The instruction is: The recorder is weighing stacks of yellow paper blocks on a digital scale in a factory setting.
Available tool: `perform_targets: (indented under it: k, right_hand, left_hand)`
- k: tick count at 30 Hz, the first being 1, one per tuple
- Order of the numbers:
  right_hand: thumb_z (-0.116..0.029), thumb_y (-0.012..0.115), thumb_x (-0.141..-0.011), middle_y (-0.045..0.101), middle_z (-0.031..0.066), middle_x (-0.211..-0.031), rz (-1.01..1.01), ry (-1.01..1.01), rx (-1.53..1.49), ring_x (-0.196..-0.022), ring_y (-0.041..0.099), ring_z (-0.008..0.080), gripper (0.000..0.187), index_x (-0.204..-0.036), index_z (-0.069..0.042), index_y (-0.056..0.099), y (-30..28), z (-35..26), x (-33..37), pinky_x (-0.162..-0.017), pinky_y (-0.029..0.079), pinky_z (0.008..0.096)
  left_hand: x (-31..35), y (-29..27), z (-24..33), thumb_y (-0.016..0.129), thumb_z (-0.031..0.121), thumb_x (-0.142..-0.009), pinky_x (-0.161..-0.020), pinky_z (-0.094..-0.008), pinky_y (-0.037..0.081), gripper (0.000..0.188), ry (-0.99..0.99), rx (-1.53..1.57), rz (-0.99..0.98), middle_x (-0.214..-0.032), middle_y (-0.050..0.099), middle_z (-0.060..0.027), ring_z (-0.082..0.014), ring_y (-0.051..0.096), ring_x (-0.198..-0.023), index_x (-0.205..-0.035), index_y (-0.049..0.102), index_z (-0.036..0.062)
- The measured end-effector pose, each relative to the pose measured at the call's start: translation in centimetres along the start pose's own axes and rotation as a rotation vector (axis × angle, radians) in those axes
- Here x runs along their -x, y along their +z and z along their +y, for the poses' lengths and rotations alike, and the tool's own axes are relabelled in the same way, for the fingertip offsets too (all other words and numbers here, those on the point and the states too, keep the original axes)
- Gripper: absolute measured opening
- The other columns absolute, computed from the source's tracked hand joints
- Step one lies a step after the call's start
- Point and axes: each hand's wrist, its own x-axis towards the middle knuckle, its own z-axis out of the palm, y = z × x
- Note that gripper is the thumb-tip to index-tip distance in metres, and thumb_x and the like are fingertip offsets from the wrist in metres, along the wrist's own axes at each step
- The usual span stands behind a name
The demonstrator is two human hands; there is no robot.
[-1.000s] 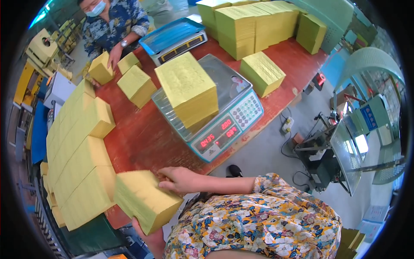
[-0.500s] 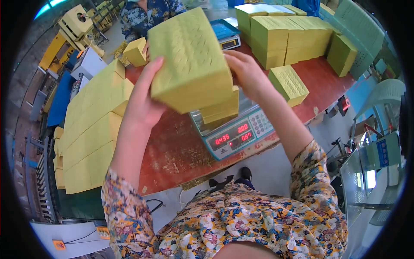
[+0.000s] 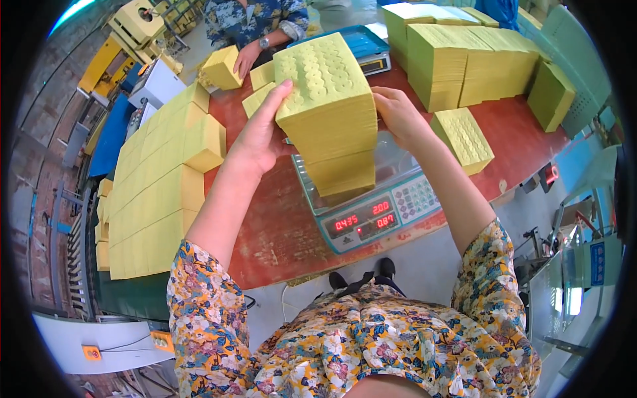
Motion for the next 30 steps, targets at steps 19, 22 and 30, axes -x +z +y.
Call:
perform_targets:
  k: [19,22,30]
  right_hand:
    - [-0.023,0.054,-0.094,0.071,0.0069,-0.084,0.22,-0.239,0.276,-0.076,0.063,0.0129,0.032,-0.105,0.002,0.07,0.7,2.9,-0.5,-0.069,0.05,0.0277]
    - [-0.031,0.054,-0.096,0.07,0.0089,-0.1,0.173,-0.232,0.176,-0.089,0.063,0.0147,0.039,-0.117,0.0,0.066,-0.4,4.2,-0.6,-0.079,0.049,0.0297]
    - [-0.053,0.043,-0.1,0.056,0.0069,-0.132,0.173,-0.03,-0.259,-0.112,0.056,0.0175,0.061,-0.141,-0.008,0.049,3.5,4.6,-1.9,-0.096,0.044,0.0335]
  left_hand:
    - [0.5,-1.0,-1.9,0.042,0.07,-0.091,-0.09,-0.037,0.044,0.077,0.138,-0.173,0.063,-0.129,0.058,-0.0076,-0.0177,0.055,-0.109,-0.139,0.049,0.0107]
    - [0.1,-1.4,-3.9,0.034,0.066,-0.096,-0.095,-0.0344,0.04,0.075,0.225,-0.109,0.117,-0.134,0.055,-0.0097,-0.0182,0.053,-0.113,-0.142,0.046,0.0076]
    - [-3.8,0.1,-12.2,0.031,0.056,-0.102,-0.102,-0.0344,0.043,0.064,0.337,0.522,0.001,-0.136,0.049,-0.0074,-0.0174,0.049,-0.123,-0.145,0.035,0.008]
